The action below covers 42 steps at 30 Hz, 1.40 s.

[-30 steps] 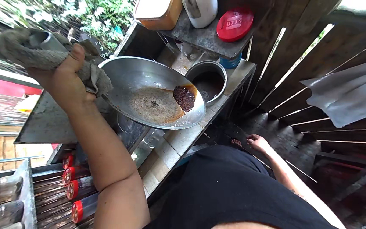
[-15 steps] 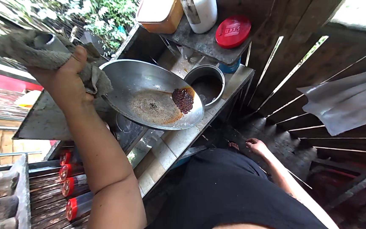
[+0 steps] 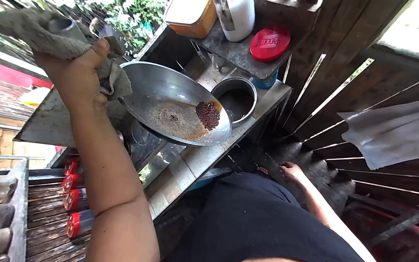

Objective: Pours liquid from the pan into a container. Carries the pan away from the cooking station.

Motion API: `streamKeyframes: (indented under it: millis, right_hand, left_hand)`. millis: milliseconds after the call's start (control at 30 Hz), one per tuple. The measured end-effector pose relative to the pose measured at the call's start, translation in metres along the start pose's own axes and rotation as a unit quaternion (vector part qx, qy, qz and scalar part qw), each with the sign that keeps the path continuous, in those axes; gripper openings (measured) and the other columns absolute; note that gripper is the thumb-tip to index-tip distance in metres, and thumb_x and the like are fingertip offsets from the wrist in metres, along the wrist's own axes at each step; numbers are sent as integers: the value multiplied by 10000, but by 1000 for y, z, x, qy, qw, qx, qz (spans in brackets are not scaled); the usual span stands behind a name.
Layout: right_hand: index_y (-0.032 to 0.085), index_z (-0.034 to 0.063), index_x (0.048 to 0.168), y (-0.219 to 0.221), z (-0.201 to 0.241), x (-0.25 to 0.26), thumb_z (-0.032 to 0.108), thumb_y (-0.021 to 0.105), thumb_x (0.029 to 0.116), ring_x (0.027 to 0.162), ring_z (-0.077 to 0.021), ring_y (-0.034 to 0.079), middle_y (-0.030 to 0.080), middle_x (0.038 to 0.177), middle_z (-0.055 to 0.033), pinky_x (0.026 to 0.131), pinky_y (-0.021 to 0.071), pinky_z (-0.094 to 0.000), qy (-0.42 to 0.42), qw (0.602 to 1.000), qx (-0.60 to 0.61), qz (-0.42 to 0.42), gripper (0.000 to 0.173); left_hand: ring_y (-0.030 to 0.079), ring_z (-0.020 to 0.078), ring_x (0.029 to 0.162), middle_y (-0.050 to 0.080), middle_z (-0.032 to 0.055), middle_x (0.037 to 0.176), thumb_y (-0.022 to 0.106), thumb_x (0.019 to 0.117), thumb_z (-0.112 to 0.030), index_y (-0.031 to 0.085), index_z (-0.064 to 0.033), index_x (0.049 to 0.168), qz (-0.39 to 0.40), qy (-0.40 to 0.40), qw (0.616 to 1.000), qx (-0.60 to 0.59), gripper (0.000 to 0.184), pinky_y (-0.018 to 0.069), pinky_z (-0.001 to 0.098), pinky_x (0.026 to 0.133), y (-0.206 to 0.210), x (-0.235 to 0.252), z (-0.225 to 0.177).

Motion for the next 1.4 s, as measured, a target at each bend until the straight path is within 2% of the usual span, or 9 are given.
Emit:
streamKeyframes:
  millis: [300,500,667,767,833,1100,1200,1300,1400]
  right_hand:
    - [540,-8,1413,-14,-4,8,146,489,1103,1035,-330,658,624,1284,-264,915,529,-478,11,1000,1,6,349]
    - [561,-7,1405,-25,-6,11,179,503,1101,1094,-399,671,640,1294,-283,955,525,-544,23,996,-76,32,361]
    - [560,-8,1407,-31,22,10,181,504,1099,1030,-387,673,650,1260,-279,909,532,-538,11,987,-160,25,366]
    - [579,-17,1388,-26,44,11,171,495,1095,1072,-413,665,654,1249,-293,946,520,-569,-26,970,-240,19,359]
    - [578,-39,1381,-13,58,9,170,509,1090,1096,-432,658,650,1246,-310,959,515,-593,-63,955,-287,27,365]
    - [515,-71,1415,114,80,-44,142,443,1109,979,-282,654,623,1256,-293,886,532,-440,-103,872,-459,137,380]
    - [486,-68,1449,179,59,-71,149,413,1121,1065,-314,646,583,1345,-310,940,511,-461,-97,823,-529,182,400]
    - [498,-58,1448,249,21,-80,164,431,1112,1138,-361,652,596,1346,-312,991,507,-498,-113,762,-595,228,409]
    - [552,-42,1401,320,-32,-77,187,460,1106,1071,-401,684,653,1250,-303,945,536,-550,-130,713,-636,267,384]
  left_hand:
    - [612,136,1215,573,81,1340,889,728,-135,292,-12,1477,-50,11,998,-32,966,557,326,1020,-18,-24,4]
    - [610,192,1214,589,100,1320,854,798,-118,327,4,1444,-186,60,971,-136,843,544,393,1039,-74,-88,33]
    - [641,185,1151,630,105,1228,719,932,-103,386,12,1376,-315,31,930,-186,566,557,392,1008,-119,-157,53]
    - [676,119,1024,686,24,1067,530,1032,-102,524,-57,1215,-379,-3,899,-219,189,578,357,936,-143,-199,51]
    - [692,99,946,710,-9,981,500,1037,-122,585,-99,1122,-415,-4,880,-232,122,598,347,877,-169,-229,49]
    - [709,144,883,705,56,978,749,879,-106,564,-62,1186,-607,24,775,-177,361,629,355,792,-327,-420,14]
    - [716,120,869,720,25,990,792,873,-141,587,-98,1202,-654,19,749,-108,390,633,324,772,-381,-516,-19]
    - [710,77,778,725,-15,898,714,899,-84,595,-100,1155,-724,-40,689,20,282,627,276,682,-430,-614,-59]
    - [696,66,799,695,-16,913,634,916,-6,518,-50,1202,-773,-75,615,137,311,618,274,710,-473,-698,-99]
Point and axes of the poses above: each hand's wrist, its own x-axis towards the middle knuckle, its own y-axis out of the palm, z = x × y, the point moved 9 cm from there along x, towards the middle knuckle
